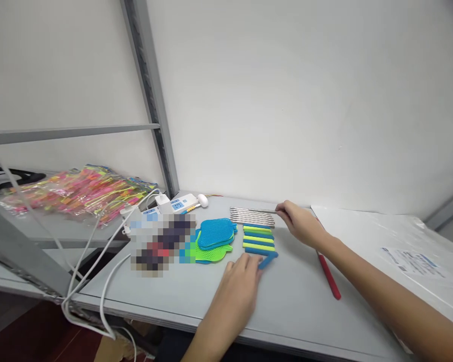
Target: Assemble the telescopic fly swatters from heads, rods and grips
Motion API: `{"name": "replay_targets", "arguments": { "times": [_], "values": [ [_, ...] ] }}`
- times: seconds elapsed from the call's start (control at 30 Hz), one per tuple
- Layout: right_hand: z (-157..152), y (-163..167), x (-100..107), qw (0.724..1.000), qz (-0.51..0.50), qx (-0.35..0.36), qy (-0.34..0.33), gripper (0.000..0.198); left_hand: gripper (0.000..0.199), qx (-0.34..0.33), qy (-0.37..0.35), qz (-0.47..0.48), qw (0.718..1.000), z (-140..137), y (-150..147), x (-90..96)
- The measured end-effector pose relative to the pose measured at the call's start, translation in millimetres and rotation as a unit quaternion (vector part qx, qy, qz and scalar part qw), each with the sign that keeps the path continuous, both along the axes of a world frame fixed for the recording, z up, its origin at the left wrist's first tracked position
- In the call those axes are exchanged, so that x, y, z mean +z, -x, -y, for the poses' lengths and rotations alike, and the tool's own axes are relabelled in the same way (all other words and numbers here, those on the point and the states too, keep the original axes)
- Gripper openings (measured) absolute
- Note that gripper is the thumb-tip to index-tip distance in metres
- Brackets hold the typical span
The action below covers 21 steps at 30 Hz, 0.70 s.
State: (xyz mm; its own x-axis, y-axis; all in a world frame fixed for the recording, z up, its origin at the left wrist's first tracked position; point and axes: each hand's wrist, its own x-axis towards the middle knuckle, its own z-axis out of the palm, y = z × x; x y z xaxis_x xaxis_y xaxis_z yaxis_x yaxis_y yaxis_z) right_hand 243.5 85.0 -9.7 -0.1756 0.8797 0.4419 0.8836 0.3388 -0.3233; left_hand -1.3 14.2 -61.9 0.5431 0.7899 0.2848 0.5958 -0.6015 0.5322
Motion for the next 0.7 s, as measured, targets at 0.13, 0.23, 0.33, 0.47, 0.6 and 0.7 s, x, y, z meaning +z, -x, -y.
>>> {"name": "replay_targets", "arguments": {
  "times": [0.13, 0.23, 0.33, 0.47, 0.6, 0.7],
  "values": [
    [23.6, -4.9, -13.8, 0.997, -0.04, 0.037, -0.054, 0.019, 0.033, 0.022, 0.066, 0.151, 0.986, -1.7, -0.4, 3.7],
    [24.1, -8.4, -26.0, 0.99, -0.099, 0.059, -0.076, 0.021, 0.029, 0.079, 0.099, 0.193, 0.973, -0.9, 2.1, 8.3],
    [25.8, -6.1, -31.9, 0.978, -0.178, 0.071, -0.08, 0.032, 0.027, 0.101, 0.121, 0.216, 0.964, 2.9, 1.7, 11.6],
    [37.1, 3.2, -27.7, 0.951, -0.294, 0.07, -0.068, 0.043, 0.027, 0.038, 0.248, 0.326, 0.911, 15.8, -13.4, 8.6],
    [43.8, 10.5, -21.6, 0.903, -0.422, 0.076, -0.031, 0.04, 0.027, -0.05, 0.369, 0.376, 0.848, 29.3, -32.9, 2.7],
    [40.6, 11.4, -20.8, 0.852, -0.516, 0.085, 0.004, 0.04, 0.025, -0.037, 0.368, 0.356, 0.858, 30.2, -37.9, 0.6]
  ]
}}
